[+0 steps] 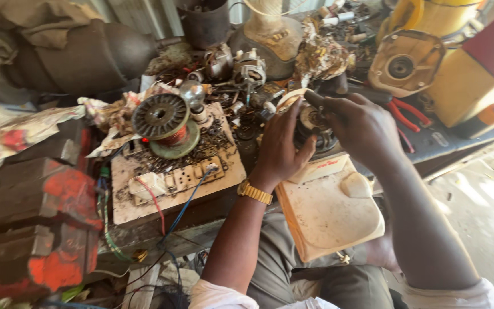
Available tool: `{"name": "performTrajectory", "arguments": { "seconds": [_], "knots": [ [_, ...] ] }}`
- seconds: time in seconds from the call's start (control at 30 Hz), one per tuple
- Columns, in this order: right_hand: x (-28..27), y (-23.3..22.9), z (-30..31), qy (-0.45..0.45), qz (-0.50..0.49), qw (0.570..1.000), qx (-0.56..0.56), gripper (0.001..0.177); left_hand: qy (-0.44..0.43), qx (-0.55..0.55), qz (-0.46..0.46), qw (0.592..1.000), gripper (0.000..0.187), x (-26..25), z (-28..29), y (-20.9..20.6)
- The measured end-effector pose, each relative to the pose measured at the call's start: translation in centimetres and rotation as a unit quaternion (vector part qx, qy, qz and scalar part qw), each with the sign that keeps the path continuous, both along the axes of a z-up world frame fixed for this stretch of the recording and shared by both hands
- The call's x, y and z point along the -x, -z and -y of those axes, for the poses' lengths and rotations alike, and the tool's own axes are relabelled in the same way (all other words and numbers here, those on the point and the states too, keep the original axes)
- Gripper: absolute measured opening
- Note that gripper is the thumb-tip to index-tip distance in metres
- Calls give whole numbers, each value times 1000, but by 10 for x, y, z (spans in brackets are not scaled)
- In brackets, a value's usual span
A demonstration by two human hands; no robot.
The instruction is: The person is repairing a small electric motor or starter assembly. They use a hammer to tap a central component and a screwdriver to adjust internal parts while holding the device steady.
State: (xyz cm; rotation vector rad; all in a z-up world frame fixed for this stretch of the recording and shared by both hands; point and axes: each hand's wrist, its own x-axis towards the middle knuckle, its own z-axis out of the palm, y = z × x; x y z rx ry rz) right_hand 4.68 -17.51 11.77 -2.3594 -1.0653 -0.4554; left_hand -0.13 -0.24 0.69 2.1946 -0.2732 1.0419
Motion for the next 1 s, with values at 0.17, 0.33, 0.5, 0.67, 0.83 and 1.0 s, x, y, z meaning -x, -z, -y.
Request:
{"name": "performTrajectory", "arguments": {
  "seconds": [0.17,0.33,0.5,0.67,0.83,1.0],
  "knots": [
    [4,3,17,13,34,999,21,28,2,-5,22,1000,77,1,-2,1],
    [11,4,23,47,25,997,62,32,3,0,27,1000,78,3,-2,2],
    [-2,5,9,6,41,999,26,26,4,1,18,1000,79,4,-1,0],
    [-11,7,-1,20,19,999,29,29,-2,-6,20,1000,79,2,-1,1],
    [-2,3,9,25,17,999,34,29,-1,-7,23,1000,79,3,-1,-1],
    [12,-1,23,23,51,997,47,33,2,-4,43,999,78,3,-1,0]
  ]
}}
